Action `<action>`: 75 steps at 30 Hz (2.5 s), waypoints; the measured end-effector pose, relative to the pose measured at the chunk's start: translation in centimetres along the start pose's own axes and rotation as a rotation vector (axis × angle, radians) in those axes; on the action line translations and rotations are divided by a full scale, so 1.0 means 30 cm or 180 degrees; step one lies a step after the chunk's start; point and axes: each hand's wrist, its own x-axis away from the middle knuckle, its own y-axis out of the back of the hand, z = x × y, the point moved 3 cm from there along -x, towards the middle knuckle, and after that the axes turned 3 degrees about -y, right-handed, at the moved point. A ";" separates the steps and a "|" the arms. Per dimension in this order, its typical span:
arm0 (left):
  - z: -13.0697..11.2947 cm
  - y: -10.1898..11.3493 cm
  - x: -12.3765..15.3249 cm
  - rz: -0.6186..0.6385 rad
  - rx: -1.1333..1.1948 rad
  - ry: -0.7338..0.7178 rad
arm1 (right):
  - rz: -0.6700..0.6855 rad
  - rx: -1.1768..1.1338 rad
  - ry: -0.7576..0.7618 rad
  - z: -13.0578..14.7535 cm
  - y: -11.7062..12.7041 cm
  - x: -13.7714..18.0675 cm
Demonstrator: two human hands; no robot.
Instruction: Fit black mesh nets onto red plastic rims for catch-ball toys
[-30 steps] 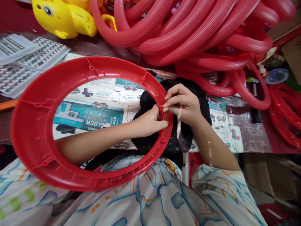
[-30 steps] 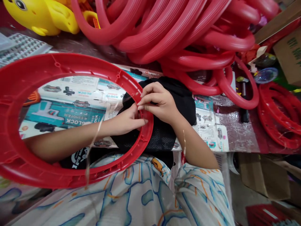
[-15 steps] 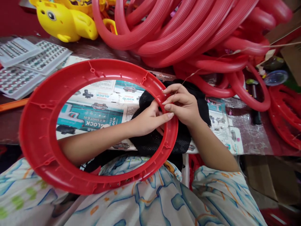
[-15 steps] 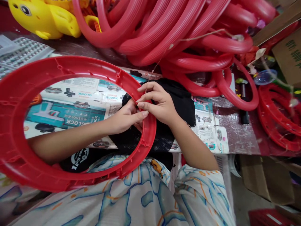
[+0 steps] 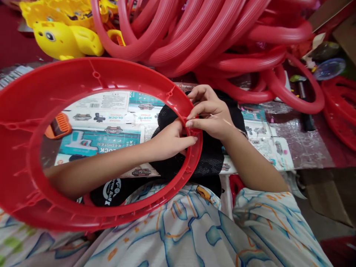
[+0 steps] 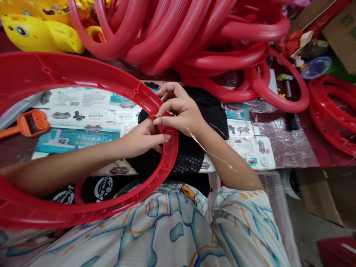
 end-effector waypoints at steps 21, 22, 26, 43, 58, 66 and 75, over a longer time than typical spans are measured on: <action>0.033 -0.035 -0.026 -0.0301 0.0860 -0.0141 | -0.0026 0.0311 0.0712 0.023 0.015 0.004; 0.032 -0.034 -0.028 -0.0335 0.0877 -0.0155 | -0.0015 0.0290 0.0734 0.019 0.014 0.002; 0.021 -0.038 -0.032 -0.0306 0.0763 -0.0110 | 0.0010 0.0071 0.0762 0.010 0.016 -0.007; 0.033 0.037 0.052 0.0172 -0.0121 0.0880 | 0.0410 0.0191 0.0077 0.023 -0.032 0.012; 0.076 -0.010 0.040 -0.0100 0.1114 -0.0082 | 0.0042 0.0420 0.0014 -0.015 -0.030 0.027; 0.081 0.005 0.014 -0.0464 0.0516 -0.0188 | 0.0051 0.0435 0.0213 -0.017 -0.030 0.025; 0.098 -0.012 0.043 -0.0225 0.0004 0.0163 | 0.0309 0.0504 0.0093 -0.015 -0.044 0.020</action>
